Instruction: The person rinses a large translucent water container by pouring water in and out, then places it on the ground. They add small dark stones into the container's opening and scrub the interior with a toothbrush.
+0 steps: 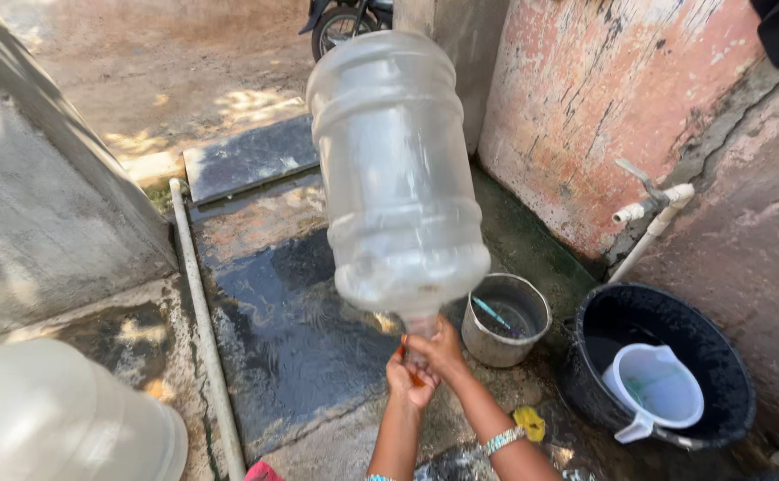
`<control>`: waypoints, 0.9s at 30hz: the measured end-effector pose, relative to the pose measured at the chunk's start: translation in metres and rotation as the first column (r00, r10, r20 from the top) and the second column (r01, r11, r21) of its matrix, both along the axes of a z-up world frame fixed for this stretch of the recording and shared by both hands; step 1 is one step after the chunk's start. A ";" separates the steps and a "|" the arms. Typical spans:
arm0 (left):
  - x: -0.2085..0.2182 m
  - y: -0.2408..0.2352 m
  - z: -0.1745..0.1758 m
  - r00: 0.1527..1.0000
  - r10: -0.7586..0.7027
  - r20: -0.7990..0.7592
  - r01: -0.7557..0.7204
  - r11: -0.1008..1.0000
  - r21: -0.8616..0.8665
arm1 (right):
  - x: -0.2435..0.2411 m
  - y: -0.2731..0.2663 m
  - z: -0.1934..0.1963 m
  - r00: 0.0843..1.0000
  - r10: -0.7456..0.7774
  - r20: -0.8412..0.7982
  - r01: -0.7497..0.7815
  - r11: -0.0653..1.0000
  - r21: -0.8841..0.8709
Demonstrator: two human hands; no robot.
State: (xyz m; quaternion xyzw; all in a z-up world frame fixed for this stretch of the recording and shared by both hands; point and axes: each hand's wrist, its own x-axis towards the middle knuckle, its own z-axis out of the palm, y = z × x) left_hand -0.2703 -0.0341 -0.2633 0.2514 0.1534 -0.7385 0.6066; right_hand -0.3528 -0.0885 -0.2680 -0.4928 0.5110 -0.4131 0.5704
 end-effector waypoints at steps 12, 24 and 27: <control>0.135 -0.046 0.124 0.805 0.128 0.580 -0.049 0.987 -0.151 | -0.077 0.021 0.118 0.989 0.048 -0.139 -0.125 0.768 -0.628; 0.094 0.003 0.255 0.772 0.443 0.456 0.080 0.644 -0.761 | -0.128 0.032 0.175 0.786 -0.300 -0.541 -0.161 0.745 -0.647; 0.070 0.027 0.295 0.609 0.341 0.717 0.426 0.622 -0.657 | -0.146 0.030 0.166 0.921 -0.123 -0.369 -0.125 0.804 -0.581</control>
